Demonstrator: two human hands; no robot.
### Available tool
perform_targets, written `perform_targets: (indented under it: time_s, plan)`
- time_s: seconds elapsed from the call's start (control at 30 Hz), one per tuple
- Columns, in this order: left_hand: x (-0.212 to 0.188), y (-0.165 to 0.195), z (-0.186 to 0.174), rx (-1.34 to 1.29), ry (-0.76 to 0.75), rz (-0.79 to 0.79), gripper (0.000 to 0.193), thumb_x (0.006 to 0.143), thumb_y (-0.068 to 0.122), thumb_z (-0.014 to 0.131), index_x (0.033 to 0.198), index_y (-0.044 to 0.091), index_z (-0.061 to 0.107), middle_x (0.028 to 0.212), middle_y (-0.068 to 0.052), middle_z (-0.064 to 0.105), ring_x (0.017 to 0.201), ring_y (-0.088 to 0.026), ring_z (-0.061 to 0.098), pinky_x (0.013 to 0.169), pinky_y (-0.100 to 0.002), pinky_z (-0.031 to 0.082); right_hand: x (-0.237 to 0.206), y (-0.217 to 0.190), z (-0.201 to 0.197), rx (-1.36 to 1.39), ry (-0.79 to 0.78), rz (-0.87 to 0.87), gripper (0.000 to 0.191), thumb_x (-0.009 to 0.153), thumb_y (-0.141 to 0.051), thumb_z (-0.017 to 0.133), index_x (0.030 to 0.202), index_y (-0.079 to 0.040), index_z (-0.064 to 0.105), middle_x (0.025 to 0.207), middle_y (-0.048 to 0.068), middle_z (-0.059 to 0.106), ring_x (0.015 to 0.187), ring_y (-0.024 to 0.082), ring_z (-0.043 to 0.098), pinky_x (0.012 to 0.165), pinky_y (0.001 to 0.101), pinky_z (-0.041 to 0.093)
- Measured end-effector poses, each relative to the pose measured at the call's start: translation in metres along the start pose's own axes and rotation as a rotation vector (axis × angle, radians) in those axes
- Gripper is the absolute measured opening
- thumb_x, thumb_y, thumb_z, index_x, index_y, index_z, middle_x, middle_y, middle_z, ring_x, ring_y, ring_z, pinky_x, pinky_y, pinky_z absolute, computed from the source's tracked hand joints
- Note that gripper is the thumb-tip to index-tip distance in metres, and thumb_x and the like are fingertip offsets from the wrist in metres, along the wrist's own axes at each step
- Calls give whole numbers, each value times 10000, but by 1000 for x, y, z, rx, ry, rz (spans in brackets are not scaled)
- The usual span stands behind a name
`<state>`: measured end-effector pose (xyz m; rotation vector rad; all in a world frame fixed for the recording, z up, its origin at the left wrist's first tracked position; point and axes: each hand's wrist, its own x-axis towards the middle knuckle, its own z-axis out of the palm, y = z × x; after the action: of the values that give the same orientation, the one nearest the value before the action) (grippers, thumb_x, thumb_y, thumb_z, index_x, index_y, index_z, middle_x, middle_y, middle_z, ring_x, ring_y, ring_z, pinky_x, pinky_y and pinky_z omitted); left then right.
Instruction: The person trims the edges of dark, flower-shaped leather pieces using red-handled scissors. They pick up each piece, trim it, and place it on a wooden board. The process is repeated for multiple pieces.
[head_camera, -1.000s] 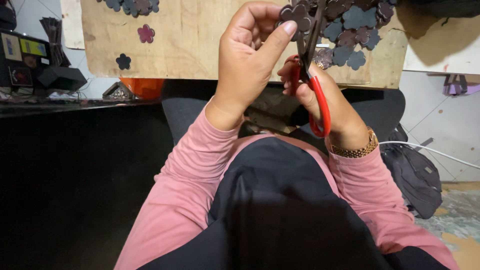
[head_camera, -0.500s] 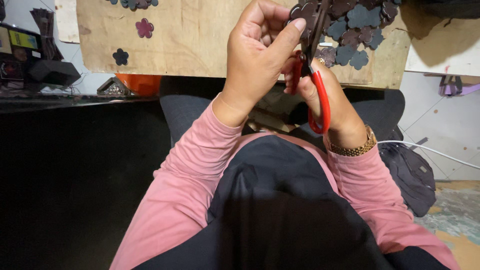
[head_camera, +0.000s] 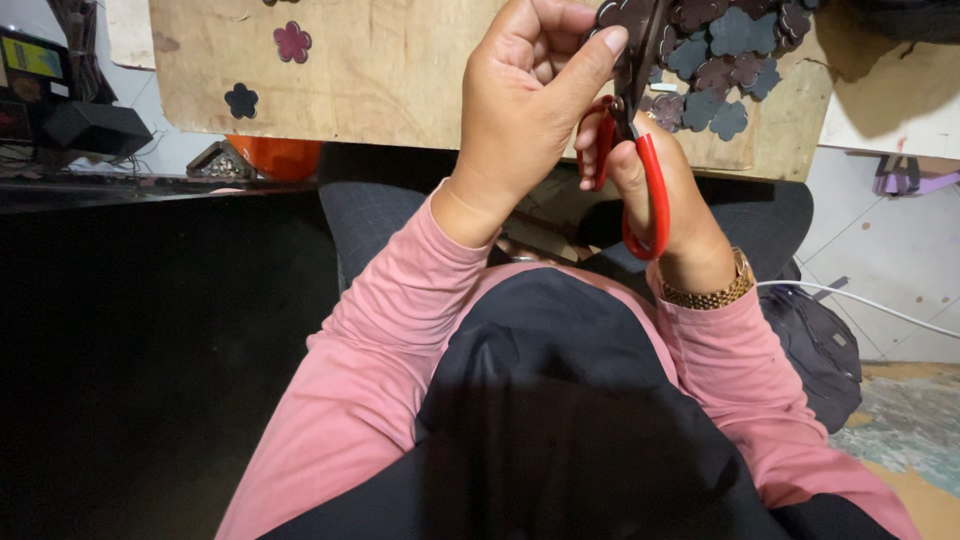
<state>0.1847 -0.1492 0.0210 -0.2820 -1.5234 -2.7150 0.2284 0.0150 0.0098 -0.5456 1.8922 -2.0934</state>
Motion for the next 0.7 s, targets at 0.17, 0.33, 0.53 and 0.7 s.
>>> perform_targets:
  time_s: [0.17,0.33,0.53,0.7]
  plan:
    - [-1,-6,-2,34,-8,56,128,1049,-6,728,1110,-9,616,989,-67,709,823,-77,668,750,-228,556,-3,2,-1,7,3,2,694,1051,-688,503,1185,-10,555,971,25,557,861,114,540,795,258,470]
    - [-1,-8,-6,37,-21,35,128,1043,-3,730,1130,-1,636,992,-70,724,884,-89,700,841,-237,596,-6,2,-3,-14,13,30,679,1043,-695,510,1124,-22,555,945,15,550,825,101,531,763,241,457]
    - [2,-8,-8,48,-2,32,141,1018,-6,740,1100,2,625,1038,-68,722,866,-90,707,870,-270,621,-5,6,-3,33,24,60,658,1017,-693,557,1091,-39,556,909,-3,537,788,80,517,722,223,448]
    - [2,-7,-12,83,-10,42,141,1020,-9,743,1097,5,626,1038,-68,722,863,-91,708,857,-267,623,-5,13,-4,40,37,89,649,996,-693,583,1064,-49,555,893,-14,537,756,74,517,695,217,451]
